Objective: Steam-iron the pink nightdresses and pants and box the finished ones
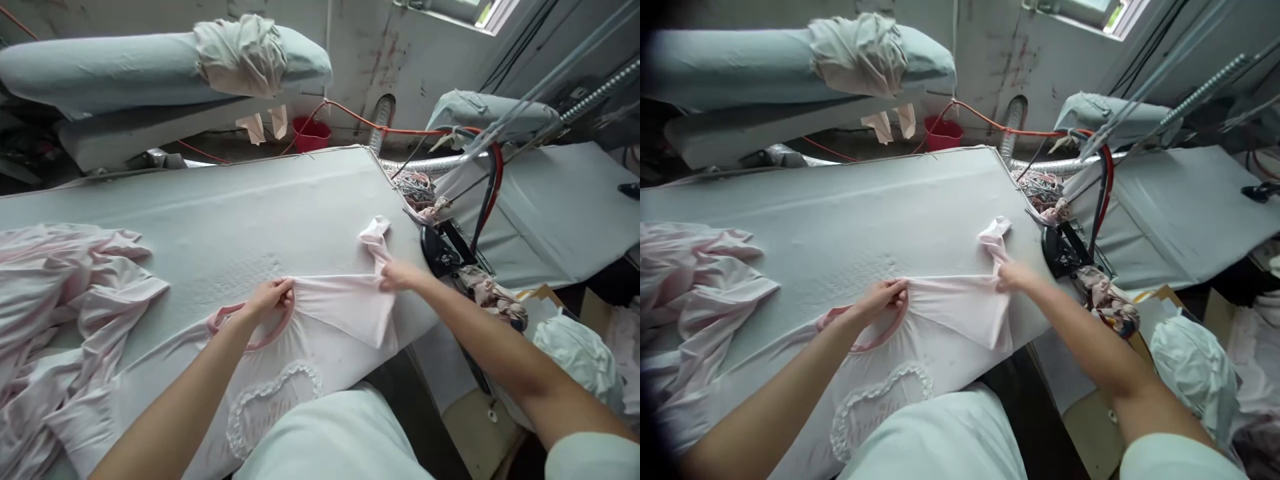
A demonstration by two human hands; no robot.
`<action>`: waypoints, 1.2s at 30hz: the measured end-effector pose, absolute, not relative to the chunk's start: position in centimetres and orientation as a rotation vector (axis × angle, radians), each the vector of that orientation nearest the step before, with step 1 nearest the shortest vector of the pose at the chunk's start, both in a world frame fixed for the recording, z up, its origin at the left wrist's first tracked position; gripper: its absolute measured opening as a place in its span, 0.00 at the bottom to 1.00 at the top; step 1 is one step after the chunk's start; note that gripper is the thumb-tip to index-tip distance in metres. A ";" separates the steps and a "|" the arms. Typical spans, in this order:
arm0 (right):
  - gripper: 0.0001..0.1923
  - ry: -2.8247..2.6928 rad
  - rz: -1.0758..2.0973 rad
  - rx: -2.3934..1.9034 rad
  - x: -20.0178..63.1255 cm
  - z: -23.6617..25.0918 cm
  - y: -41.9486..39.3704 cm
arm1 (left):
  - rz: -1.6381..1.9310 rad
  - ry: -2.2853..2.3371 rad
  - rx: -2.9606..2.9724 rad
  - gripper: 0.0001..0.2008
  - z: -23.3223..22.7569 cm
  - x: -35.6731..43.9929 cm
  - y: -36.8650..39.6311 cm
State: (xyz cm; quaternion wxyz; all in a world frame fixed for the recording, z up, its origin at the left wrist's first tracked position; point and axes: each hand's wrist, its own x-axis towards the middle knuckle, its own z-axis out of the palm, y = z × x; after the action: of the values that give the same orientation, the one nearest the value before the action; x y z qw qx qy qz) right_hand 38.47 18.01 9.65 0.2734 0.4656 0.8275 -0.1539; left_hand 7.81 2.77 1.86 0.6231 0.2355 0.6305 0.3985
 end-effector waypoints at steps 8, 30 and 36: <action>0.23 2.827 -0.278 1.824 38.8 3.9 6.6 | 0.794 1.907 0.936 0.25 2.5 11.0 1.4; 0.21 2.343 -0.469 2.706 37.2 3.4 -6.2 | 0.245 2.021 1.633 0.24 3.5 10.5 -0.4; 0.22 2.002 -1.307 2.346 23.9 4.8 -4.6 | 0.140 1.631 1.540 0.28 2.5 8.2 0.9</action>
State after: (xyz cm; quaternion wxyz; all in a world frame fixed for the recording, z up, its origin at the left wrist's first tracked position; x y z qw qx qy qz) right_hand 23.87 -4.63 4.83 -0.1038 0.6966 0.5944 -0.3881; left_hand 8.23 0.88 2.54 0.4323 0.6178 0.6545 0.0563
